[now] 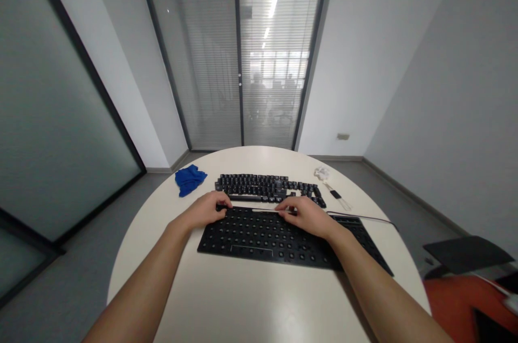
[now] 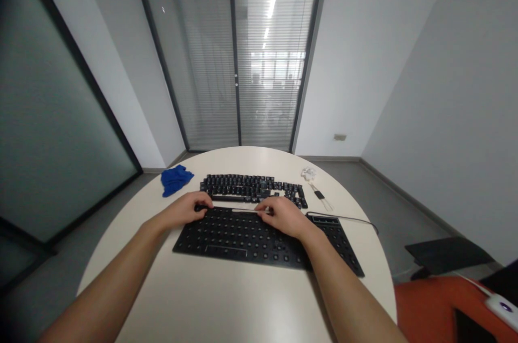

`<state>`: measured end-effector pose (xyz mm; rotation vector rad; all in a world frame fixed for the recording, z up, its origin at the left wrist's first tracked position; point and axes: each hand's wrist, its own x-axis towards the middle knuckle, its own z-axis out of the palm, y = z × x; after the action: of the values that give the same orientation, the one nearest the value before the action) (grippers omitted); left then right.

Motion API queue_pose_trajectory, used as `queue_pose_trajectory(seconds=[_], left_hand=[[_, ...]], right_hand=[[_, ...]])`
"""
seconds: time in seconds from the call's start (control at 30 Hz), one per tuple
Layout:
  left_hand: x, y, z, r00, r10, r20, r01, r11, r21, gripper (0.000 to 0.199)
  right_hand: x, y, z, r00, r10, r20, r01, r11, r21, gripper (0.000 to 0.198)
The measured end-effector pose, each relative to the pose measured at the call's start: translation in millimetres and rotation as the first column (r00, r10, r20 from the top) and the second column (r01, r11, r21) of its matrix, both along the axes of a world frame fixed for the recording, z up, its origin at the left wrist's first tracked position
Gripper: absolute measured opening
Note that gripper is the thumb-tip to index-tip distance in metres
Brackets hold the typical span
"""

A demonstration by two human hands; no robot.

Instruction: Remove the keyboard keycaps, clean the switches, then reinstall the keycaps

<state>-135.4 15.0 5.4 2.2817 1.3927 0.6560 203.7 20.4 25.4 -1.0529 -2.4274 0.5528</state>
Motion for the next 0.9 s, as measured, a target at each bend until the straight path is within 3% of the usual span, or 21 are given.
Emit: queue_pose_trajectory(seconds=[0.23, 0.47, 0.9], left_hand=[[2, -3, 1.9, 0.999, 0.005, -0.032, -0.004, 0.999, 0.039, 0.027], [7, -7, 8.2, 1.0, 0.001, -0.028, 0.002, 0.997, 0.076, 0.018], [9, -9, 9.3, 0.999, 0.003, -0.053, 0.002, 0.996, 0.088, 0.014]], right_hand=[[-3, -2, -1, 1.0, 0.017, 0.016, -0.017, 0.999, 0.033, 0.02], [-13, -7, -3, 0.993, 0.116, 0.007, -0.116, 0.99, 0.076, 0.026], [-5, 0, -7, 0.998, 0.064, 0.015, -0.066, 0.992, 0.106, 0.026]])
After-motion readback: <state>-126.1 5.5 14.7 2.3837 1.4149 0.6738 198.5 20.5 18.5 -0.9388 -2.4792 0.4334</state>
